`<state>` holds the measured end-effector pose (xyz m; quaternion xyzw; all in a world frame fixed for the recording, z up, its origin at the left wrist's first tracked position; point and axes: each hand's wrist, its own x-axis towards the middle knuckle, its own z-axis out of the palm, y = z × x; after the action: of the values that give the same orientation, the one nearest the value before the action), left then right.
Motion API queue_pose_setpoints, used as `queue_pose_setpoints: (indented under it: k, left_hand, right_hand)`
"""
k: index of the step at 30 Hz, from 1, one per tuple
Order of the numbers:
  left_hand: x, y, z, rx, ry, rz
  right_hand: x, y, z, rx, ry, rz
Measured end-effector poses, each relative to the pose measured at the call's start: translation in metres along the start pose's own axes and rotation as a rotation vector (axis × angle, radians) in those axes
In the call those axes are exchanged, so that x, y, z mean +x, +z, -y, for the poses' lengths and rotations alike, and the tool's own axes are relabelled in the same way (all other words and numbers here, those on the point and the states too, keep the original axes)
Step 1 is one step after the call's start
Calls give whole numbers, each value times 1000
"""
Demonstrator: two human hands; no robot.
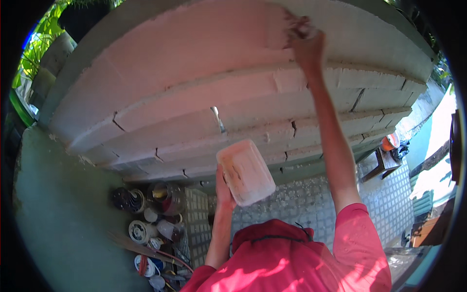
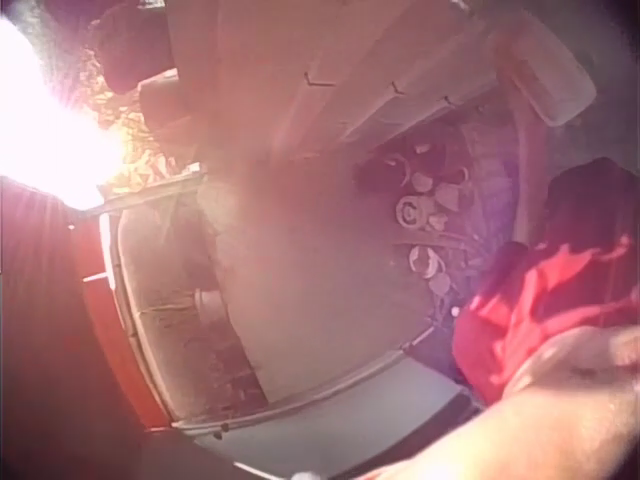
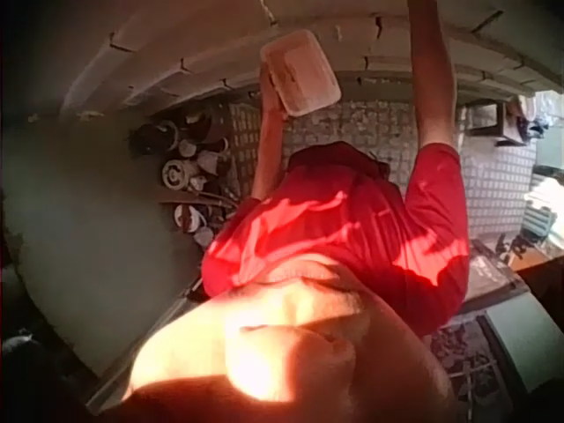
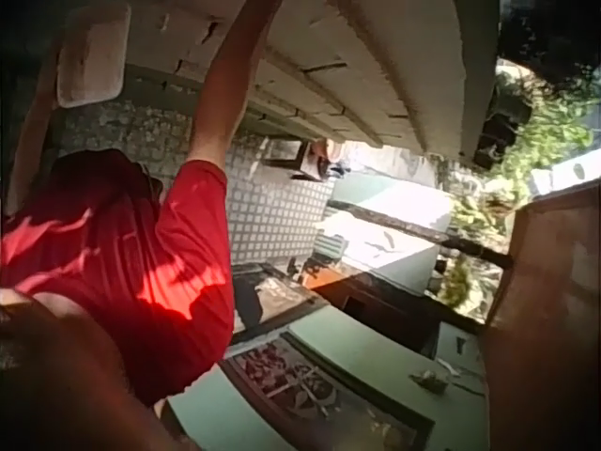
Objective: The person applies plaster to a cracked outdoor wall using a plastic scraper to transfer the plaster from a small container onto the wall.
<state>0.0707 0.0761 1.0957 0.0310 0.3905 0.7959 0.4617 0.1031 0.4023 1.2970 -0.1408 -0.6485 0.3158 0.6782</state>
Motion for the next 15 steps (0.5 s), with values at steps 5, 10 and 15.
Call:
queue_pose_setpoints:
  k: [5, 10, 15]
  left_hand:
    - [19, -34, 16, -2, 39, 72]
    - [47, -25, 65, 28, -44, 87]
    - [68, -5, 101, 25, -31, 203]
  right_hand:
    - [-83, -115, 0, 195, 377, 79]
    - [-225, -134, 26, 365, 846, 263]
    - [-279, -135, -2, -413, 499, 593]
